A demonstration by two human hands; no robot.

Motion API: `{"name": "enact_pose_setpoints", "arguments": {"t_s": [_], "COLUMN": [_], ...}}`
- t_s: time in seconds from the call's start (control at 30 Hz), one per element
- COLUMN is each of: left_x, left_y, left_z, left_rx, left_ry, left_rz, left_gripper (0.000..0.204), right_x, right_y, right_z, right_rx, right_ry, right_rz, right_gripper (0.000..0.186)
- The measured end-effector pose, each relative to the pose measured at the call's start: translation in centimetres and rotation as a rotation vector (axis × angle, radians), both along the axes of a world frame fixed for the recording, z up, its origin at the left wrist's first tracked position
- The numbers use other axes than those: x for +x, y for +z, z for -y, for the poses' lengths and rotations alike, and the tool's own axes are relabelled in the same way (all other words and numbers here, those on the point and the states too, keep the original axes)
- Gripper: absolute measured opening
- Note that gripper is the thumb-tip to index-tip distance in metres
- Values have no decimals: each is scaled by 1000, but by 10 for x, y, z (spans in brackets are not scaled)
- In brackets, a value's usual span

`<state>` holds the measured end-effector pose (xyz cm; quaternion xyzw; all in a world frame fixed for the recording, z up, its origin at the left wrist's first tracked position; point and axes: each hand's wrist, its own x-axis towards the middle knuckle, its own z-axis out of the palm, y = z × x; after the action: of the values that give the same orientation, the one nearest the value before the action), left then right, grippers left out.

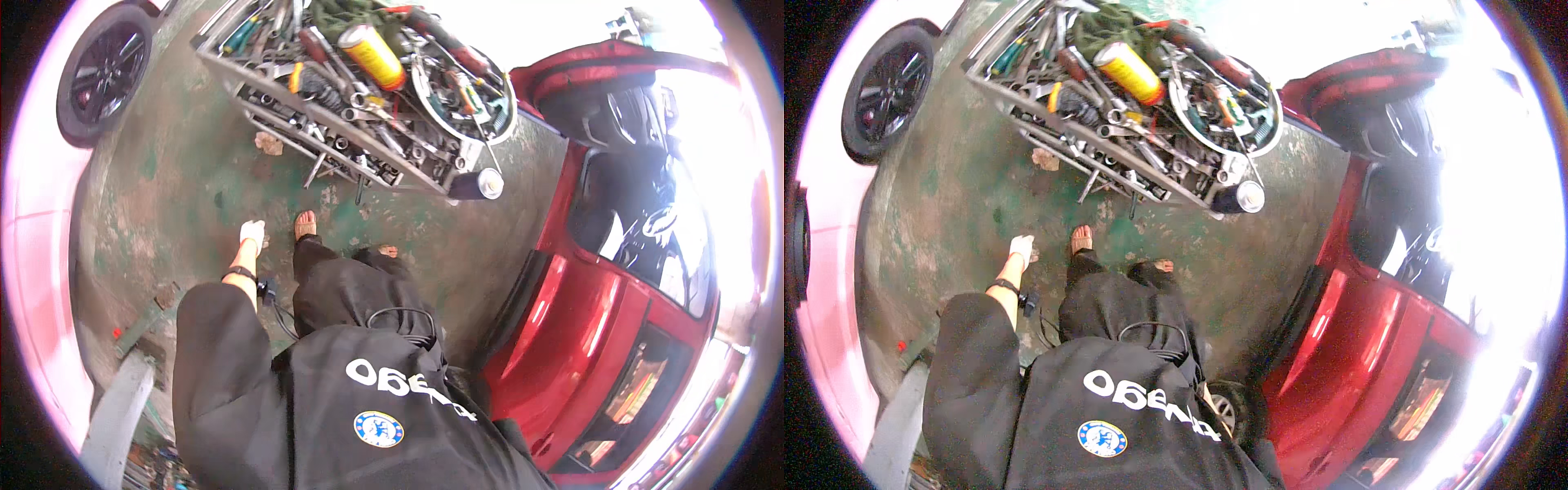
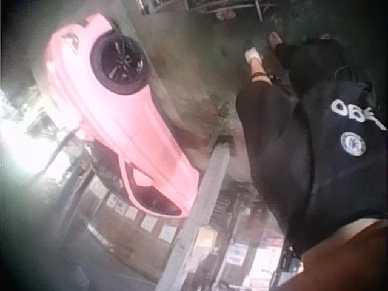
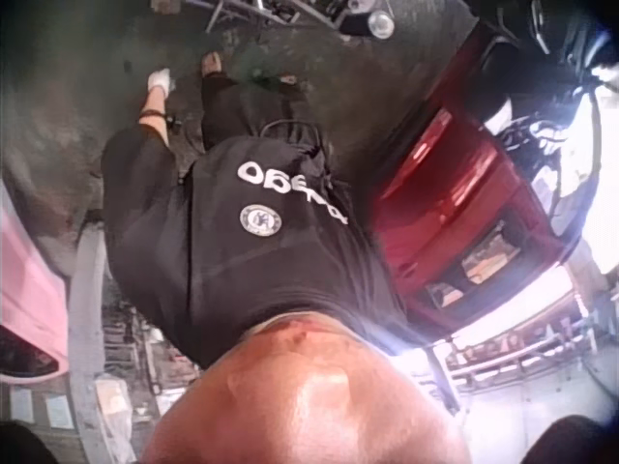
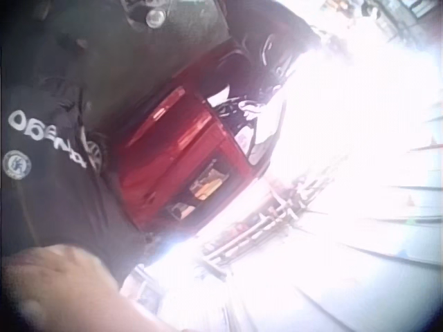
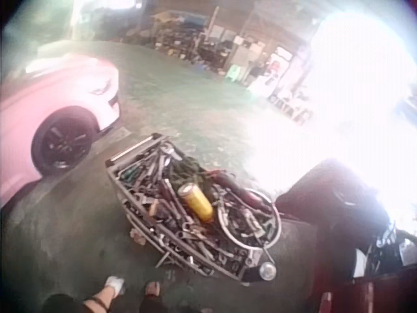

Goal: The person sits on the floor and uses a wrench to loosen bolts on a disassembled engine block. They then walk to a tool cart, select a socket, attach it to an impact wrench, and return to the engine to remove bolts with the impact wrench.

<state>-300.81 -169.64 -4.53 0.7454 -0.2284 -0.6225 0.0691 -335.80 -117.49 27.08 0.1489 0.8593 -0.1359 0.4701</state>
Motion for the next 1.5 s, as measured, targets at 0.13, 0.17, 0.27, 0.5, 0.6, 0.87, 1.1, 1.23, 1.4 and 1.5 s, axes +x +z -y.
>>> {"name": "enact_pose_setpoints", "arguments": {"t_s": [0.13,0.17,0.27,0.5,0.6,0.87,1.1,1.23,1.4,1.5], "left_x": [-37,-53,-117,-313,-385,-481,-574,-574,-576,-587], "left_y": [54,66,92,219,324,488,405,393,395,406], "left_z": [0,-2,-18,-96,-107,-49,33,56,68,71], "left_rx": [-67,-78,-175,-125,-370,-1006,-1290,-993,-969,-785], "left_ry": [-91,-106,-346,-849,-1349,-894,-1186,-1192,-1230,-1210], "left_rz": [-38,-56,-83,-326,-453,-235,472,550,640,614], "left_gripper": [40,39,36,34,35,36,67,76,61,64], "right_x": [-35,-45,-84,-174,-204,-311,-462,-543,-670,-731], "right_y": [-21,-27,-53,-120,-143,-188,-157,-141,-167,-174], "right_z": [-27,-36,-64,-142,-172,-185,-50,50,179,276], "right_rx": [-28,-43,-84,-144,-133,-109,-346,-360,-278,-193], "right_ry": [-72,-91,-148,-379,-475,-528,251,149,465,620], "right_rz": [1,2,11,79,127,237,116,135,60,-12], "right_gripper": [19,19,18,17,17,16,21,22,19,20]}}
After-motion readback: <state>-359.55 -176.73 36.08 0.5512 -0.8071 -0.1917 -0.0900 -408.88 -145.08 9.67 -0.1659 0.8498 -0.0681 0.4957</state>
